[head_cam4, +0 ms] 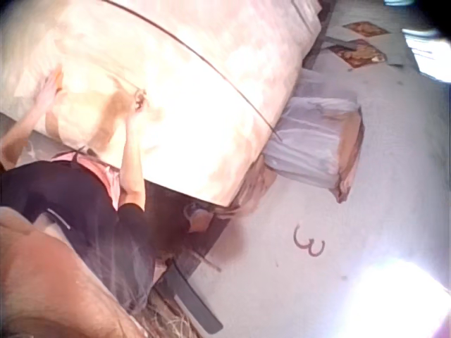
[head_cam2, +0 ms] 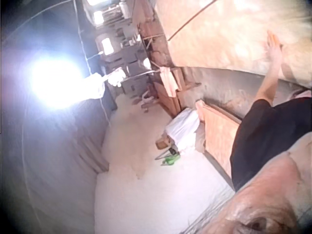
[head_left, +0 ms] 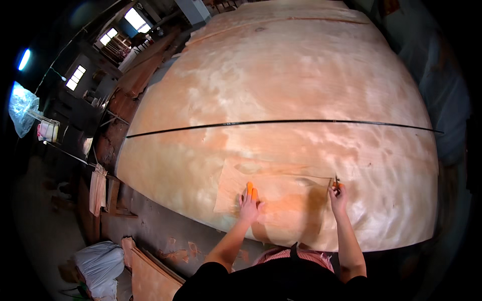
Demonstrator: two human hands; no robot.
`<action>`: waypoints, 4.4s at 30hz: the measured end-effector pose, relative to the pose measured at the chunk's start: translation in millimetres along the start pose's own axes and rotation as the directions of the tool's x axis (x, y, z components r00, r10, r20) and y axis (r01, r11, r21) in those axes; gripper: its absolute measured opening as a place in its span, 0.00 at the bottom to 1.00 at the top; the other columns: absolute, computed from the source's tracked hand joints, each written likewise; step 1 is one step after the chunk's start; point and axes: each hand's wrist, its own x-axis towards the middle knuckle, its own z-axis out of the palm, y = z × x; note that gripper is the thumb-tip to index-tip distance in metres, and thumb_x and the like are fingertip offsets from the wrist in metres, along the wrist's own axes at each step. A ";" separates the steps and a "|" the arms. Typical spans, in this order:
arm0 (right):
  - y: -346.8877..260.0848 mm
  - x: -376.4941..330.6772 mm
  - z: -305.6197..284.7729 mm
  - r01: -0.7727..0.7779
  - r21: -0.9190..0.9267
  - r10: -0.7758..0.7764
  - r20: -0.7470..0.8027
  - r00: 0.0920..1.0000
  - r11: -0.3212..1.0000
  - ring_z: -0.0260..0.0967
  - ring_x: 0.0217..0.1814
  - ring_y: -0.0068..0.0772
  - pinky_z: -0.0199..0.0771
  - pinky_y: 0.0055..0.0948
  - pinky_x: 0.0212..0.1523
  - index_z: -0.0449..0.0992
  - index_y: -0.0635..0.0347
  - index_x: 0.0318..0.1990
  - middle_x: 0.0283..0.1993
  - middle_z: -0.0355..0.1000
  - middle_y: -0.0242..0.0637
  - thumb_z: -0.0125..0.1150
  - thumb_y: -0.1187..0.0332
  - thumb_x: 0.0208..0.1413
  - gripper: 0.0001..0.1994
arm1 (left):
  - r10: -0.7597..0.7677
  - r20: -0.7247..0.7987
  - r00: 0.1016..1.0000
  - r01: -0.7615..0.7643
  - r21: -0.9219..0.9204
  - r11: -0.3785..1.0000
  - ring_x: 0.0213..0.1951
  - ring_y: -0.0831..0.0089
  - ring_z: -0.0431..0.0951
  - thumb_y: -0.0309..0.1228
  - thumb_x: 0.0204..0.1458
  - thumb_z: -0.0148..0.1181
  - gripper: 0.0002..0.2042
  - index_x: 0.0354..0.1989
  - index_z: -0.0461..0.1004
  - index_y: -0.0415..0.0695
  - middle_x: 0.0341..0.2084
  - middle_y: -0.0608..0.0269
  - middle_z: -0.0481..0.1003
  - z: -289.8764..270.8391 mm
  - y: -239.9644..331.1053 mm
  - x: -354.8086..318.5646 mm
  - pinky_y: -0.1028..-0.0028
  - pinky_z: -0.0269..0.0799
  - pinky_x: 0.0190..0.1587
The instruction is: The person uses a utility knife to cut a large sheet of wood veneer on a workbench. They align a template on the veneer and trace its outline to cut a specific shape. The person also uses a long metal ruler to guide straight cuts along the edges of the material.
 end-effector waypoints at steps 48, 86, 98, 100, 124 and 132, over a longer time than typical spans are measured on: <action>74.1 0.0 -29.4 -0.426 0.056 0.430 -0.101 0.897 0.903 0.61 0.16 0.22 0.61 0.21 0.18 0.69 0.65 0.30 0.16 0.63 0.31 0.50 0.67 0.51 0.09 | -0.009 -0.075 0.997 0.010 0.008 1.000 0.56 0.62 0.54 0.47 0.40 0.54 0.31 0.51 0.60 0.40 0.51 0.54 0.58 -0.6 -3.9 1.5 0.54 0.46 0.55; 62.5 18.4 19.5 -0.326 -0.209 0.258 -0.299 0.919 0.922 0.69 0.34 0.26 0.67 0.25 0.37 0.69 0.63 0.36 0.31 0.72 0.36 0.59 0.64 0.40 0.15 | 0.064 0.039 0.997 -0.064 0.014 0.998 0.56 0.59 0.51 0.46 0.43 0.52 0.33 0.55 0.53 0.40 0.53 0.53 0.55 -1.4 -7.4 2.2 0.56 0.49 0.54; 27.5 48.2 9.2 -0.481 -0.175 0.486 -0.013 0.874 0.859 0.45 0.11 0.12 0.44 0.16 0.10 0.67 0.57 0.31 0.16 0.54 0.21 0.60 0.66 0.44 0.10 | 0.053 0.079 0.995 -0.057 0.048 0.997 0.57 0.59 0.49 0.46 0.45 0.50 0.31 0.54 0.54 0.37 0.50 0.51 0.56 -1.7 -3.6 2.8 0.55 0.48 0.55; 22.3 49.7 4.1 -0.470 -0.137 0.472 -0.014 0.881 0.872 0.49 0.12 0.13 0.48 0.16 0.11 0.68 0.57 0.30 0.17 0.59 0.23 0.61 0.67 0.42 0.10 | 0.057 0.101 0.993 -0.065 0.077 0.995 0.57 0.59 0.50 0.46 0.45 0.50 0.33 0.56 0.50 0.39 0.53 0.52 0.54 0.5 -4.4 3.3 0.56 0.48 0.55; -115.6 -87.5 12.1 0.578 -0.242 -0.377 0.555 0.741 0.779 0.68 0.24 0.26 0.68 0.23 0.23 0.72 0.54 0.38 0.32 0.69 0.33 0.60 0.77 0.39 0.14 | 0.091 0.100 0.991 -0.099 0.084 0.991 0.59 0.56 0.45 0.46 0.46 0.49 0.31 0.54 0.54 0.35 0.56 0.49 0.49 -3.2 -1.4 1.9 0.55 0.44 0.56; -62.9 -39.7 4.6 -0.011 -0.409 0.058 0.102 0.993 0.913 0.58 0.20 0.21 0.60 0.21 0.23 0.65 0.62 0.43 0.26 0.66 0.31 0.53 0.73 0.48 0.13 | 0.072 -0.012 0.997 -0.073 -0.114 0.991 0.53 0.55 0.55 0.37 0.43 0.54 0.26 0.49 0.59 0.37 0.50 0.50 0.57 -8.5 -2.6 8.1 0.61 0.52 0.53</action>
